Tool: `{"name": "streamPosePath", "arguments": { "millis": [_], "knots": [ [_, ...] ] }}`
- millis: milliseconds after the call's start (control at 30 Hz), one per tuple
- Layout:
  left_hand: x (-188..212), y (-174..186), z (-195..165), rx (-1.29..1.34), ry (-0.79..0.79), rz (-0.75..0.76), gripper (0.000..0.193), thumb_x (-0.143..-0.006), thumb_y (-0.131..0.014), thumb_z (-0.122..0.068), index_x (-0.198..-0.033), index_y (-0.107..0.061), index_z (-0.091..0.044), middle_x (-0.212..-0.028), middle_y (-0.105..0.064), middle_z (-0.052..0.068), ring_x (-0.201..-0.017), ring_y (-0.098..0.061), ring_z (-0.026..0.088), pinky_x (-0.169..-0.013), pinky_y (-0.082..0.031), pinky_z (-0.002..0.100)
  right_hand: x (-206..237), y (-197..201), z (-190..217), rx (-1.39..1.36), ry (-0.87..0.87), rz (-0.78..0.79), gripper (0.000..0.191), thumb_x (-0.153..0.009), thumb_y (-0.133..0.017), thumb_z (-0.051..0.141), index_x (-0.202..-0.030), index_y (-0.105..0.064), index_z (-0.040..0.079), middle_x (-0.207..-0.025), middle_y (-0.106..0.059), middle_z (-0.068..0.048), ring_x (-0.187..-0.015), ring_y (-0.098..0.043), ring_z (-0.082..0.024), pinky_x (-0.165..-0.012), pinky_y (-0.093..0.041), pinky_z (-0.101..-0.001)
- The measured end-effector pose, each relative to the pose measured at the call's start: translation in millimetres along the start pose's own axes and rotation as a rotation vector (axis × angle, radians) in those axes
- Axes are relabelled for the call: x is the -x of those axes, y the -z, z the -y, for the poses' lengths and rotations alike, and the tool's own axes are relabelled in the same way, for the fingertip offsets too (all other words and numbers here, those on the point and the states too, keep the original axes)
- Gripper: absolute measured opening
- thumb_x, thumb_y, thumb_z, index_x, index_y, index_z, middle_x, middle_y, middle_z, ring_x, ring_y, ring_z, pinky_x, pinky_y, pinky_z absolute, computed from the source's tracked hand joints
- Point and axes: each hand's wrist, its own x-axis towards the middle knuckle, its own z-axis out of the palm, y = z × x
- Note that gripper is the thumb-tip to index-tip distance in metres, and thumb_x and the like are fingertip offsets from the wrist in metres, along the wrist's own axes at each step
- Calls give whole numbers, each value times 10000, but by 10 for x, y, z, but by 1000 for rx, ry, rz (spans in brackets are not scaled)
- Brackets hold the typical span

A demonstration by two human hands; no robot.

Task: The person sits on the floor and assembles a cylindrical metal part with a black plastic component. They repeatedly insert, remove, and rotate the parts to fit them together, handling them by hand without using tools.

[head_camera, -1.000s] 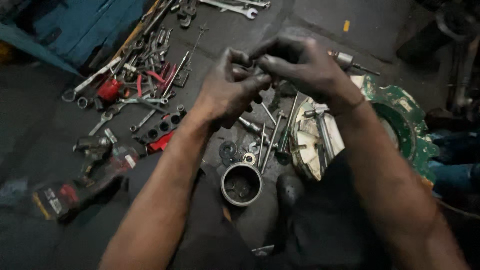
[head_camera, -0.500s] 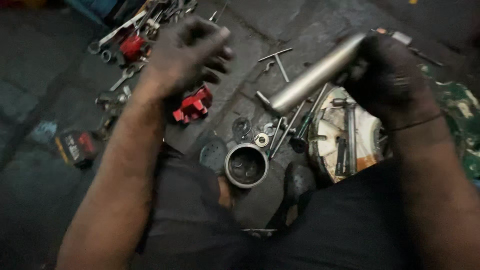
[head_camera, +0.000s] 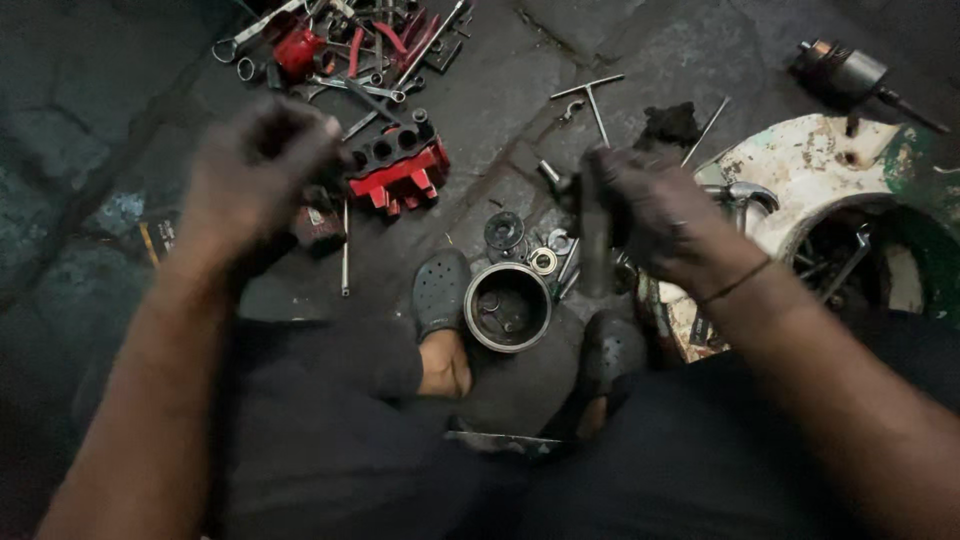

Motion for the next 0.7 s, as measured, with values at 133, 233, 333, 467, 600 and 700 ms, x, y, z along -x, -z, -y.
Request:
{"name": "streamPosePath", "arguments": {
  "millis": [133,233,333,467,600,700],
  "knots": [
    [160,-303,213,-43,109,236,387,-931,-690,-357,-1170,-669,-53,-998,-757,111,-870,-735,199,-754,-606,335,112,-473,-193,-30,97,141,349,-1053,-629,275,-1160,-605,-56,-932,-632,-160,-821,-640,-257,-733,-547,-367],
    [221,-559,307,48,94,473,582,-904,-701,-388,-1384,-512,-117,-1121,-726,70,-1061,-688,142,-900,-559,292,218,-830,-310,-174,-25,58,298,-958,-676,260,-1199,-656,86,-966,-662,-87,-846,-626,-232,-723,-544,-349],
    [221,-647,336,490,-138,546,584,-975,-686,-371,-1435,-510,-57,-1212,-671,79,-1074,-663,133,-891,-582,300,197,-912,-337,161,439,343,265,-982,-642,261,-1178,-689,88,-1045,-714,-32,-937,-681,-144,-789,-590,-303],
    [246,-527,315,280,140,325,471,-964,-628,-363,-1360,-608,-110,-895,-685,88,-656,-612,154,-516,-507,314,-210,-706,-454,1089,689,-23,243,-905,-671,237,-1062,-728,60,-851,-743,-123,-758,-706,-270,-653,-574,-416],
    [260,-382,233,193,11,113,395,-913,-655,-315,-1223,-506,-121,-791,-732,24,-565,-692,110,-470,-546,279,-527,-661,-1075,1644,219,535,268,-901,-669,270,-1057,-733,62,-863,-743,-132,-773,-705,-282,-675,-572,-424],
    [205,-374,173,455,171,163,311,-918,-666,-267,-1148,-511,-126,-727,-693,125,-487,-612,197,-440,-497,345,-704,-742,-1374,1748,216,512,287,-897,-667,296,-1052,-737,64,-873,-742,-138,-785,-705,-290,-691,-571,-430]
  ]
}}
